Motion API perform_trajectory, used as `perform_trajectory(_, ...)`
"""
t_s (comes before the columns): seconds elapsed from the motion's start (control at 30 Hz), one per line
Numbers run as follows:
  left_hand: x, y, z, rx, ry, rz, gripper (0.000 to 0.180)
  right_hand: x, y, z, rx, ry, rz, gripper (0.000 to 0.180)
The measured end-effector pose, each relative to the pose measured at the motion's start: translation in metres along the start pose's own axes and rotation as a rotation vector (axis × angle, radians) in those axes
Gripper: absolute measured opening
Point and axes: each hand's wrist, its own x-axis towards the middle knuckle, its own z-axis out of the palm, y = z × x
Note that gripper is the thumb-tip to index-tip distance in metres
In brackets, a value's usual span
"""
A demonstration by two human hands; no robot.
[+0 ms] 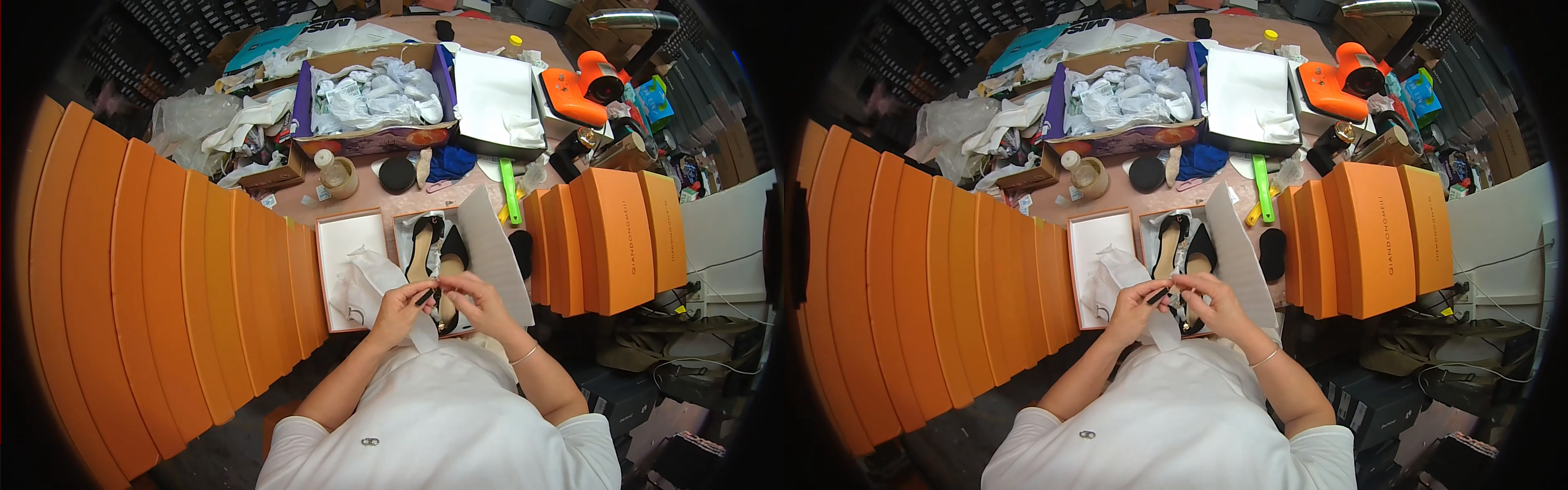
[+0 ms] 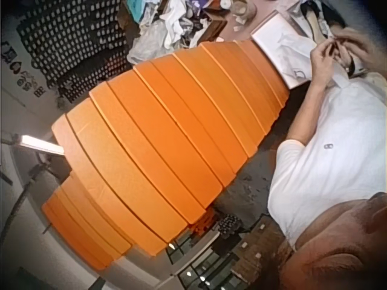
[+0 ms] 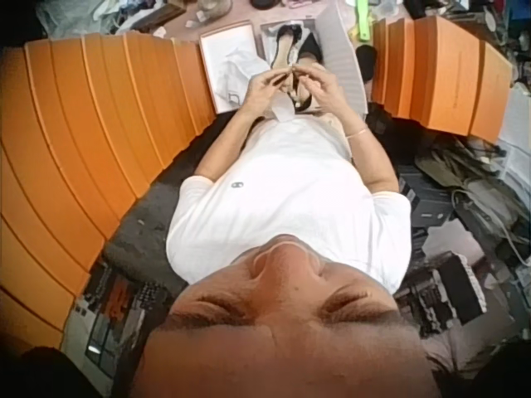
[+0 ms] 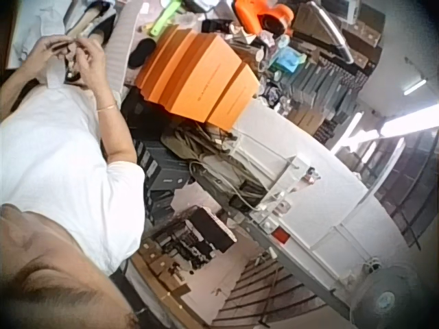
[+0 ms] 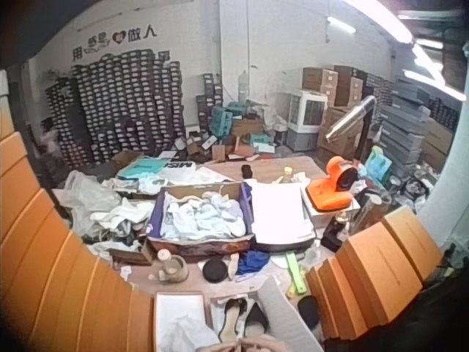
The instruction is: Checking and packing a pair of black high-heeled shoes into a box.
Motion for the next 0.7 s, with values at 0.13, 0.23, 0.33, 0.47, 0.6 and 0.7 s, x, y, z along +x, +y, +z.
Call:
perform_trajectory(0.13, 0.002, 0.035, -0.018, 0.117, -0.227, -0.040, 0.027, 0.031, -0.004, -0.004, -0.255, -0.205, -0.178, 0.027)
perform_trajectory(0.23, 0.008, 0.051, -0.027, 0.267, -0.273, -0.108, 0.026, 0.046, -0.002, -0.008, -0.422, -0.385, -0.236, 0.025)
perform_trajectory(0.33, 0.018, 0.054, -0.037, 0.264, -0.207, -0.032, 0.032, 0.041, 0.002, -0.011, -0.388, -0.186, -0.287, 0.020)
perform_trajectory(0.47, 0.017, 0.008, -0.011, -0.214, -0.008, -0.010, 0.040, 0.037, 0.004, -0.003, -0.150, -0.013, -0.164, 0.018)
perform_trajectory(0.6, 0.008, -0.014, 0.015, -0.115, 0.092, 0.098, 0.036, 0.030, 0.003, 0.005, -0.017, 0.124, -0.044, 0.017)
perform_trajectory(0.7, 0.016, -0.012, 0.019, -0.028, 0.162, 0.198, 0.029, 0.027, 0.012, 0.009, -0.051, 0.170, -0.096, 0.018)
